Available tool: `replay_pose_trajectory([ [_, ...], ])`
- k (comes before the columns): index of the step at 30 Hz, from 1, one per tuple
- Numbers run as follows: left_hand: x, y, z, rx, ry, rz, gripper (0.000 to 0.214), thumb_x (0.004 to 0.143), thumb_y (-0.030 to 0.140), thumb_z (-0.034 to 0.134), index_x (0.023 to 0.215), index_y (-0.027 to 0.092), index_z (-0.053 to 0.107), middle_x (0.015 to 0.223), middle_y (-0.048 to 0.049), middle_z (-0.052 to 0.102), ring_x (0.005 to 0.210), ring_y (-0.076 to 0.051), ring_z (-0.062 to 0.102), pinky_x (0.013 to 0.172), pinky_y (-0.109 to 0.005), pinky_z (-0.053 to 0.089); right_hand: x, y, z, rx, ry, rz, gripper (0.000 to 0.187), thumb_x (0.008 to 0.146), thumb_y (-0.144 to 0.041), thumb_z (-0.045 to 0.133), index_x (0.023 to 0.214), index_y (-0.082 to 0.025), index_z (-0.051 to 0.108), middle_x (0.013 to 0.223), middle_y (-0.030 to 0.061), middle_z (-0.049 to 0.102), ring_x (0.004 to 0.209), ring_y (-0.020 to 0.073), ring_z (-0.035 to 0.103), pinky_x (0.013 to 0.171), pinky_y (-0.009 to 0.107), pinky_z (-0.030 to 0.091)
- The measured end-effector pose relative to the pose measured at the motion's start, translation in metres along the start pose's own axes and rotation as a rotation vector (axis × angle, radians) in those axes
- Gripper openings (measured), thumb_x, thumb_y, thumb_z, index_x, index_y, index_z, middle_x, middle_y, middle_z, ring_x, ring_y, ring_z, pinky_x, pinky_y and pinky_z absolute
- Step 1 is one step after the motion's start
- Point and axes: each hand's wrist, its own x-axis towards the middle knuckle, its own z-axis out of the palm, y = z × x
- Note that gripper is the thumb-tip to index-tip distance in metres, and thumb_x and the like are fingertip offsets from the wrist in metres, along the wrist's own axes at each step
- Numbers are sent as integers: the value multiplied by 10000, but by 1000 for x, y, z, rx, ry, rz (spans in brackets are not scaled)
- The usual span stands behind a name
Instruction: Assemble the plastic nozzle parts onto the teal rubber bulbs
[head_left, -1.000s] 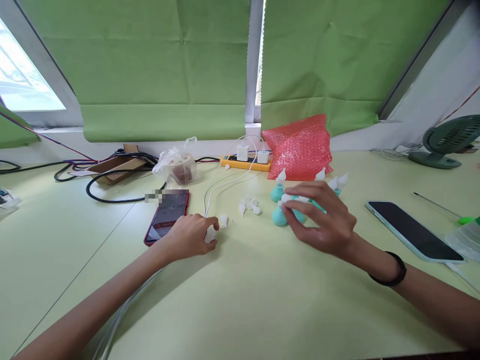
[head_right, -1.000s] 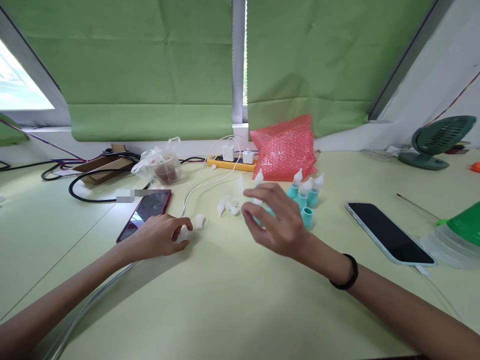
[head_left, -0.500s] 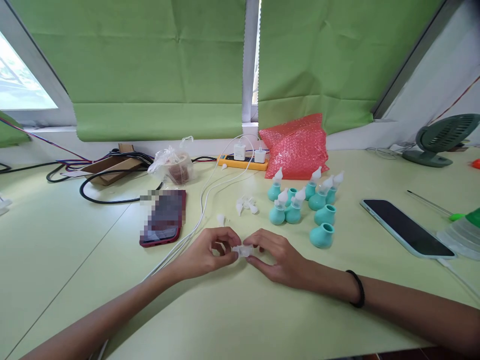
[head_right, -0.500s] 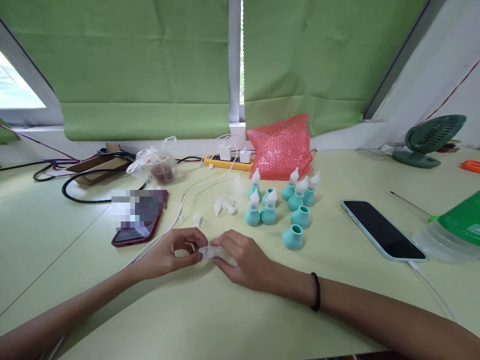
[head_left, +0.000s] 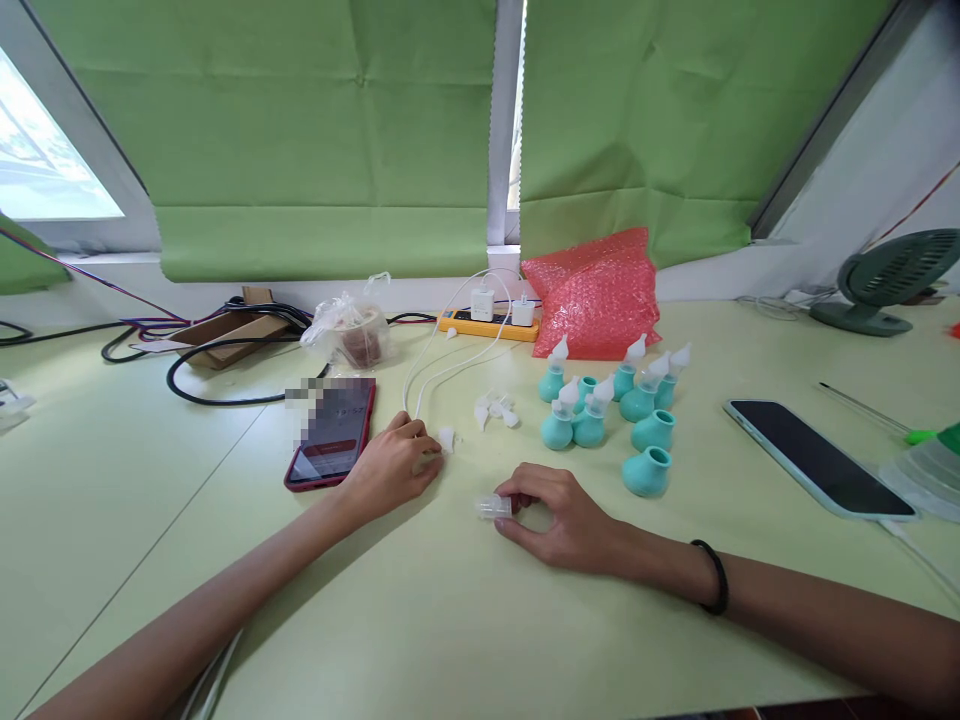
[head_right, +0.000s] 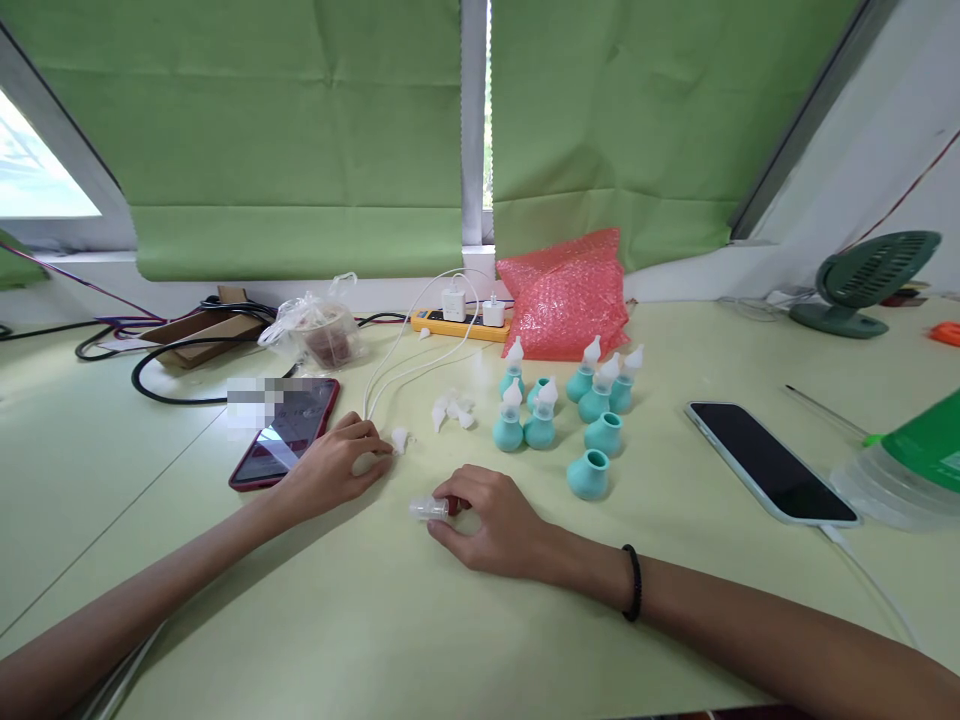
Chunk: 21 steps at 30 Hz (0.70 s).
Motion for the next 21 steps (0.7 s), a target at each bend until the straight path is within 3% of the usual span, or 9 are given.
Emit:
replay_pose_trajectory([
  [8,0,4,12,-52,21,-55,234,800,271,499,958,169,639,801,-86,596,790,-219,470,690,-340,427,1,0,-1,-4,-7,7,91,681,-173,549,766,-145,566,656,29,560,610,119,505,575,235,419],
  [15,0,10,10,-181,98,-55,154,790,232,515,797,162,653,790,-70,636,806,-201,499,720,-330,440,0,-1,-1,-8,4,-5,82,688,-172,541,762,-148,565,648,25,559,600,117,505,571,233,420],
  [18,-1,19,3,-480,129,-112,135,766,247,553,793,160,653,794,-59,657,809,-182,546,740,-311,454,1,0,-1,-1,9,-8,86,685,-172,547,766,-147,565,646,27,562,596,120,508,567,234,422],
  [21,-3,31,-3,-1030,-38,-266,165,711,282,617,773,139,669,828,-77,675,790,-189,601,708,-304,479,1,1,-1,11,14,-18,81,687,-179,556,763,-150,562,645,26,562,589,119,508,563,232,423],
])
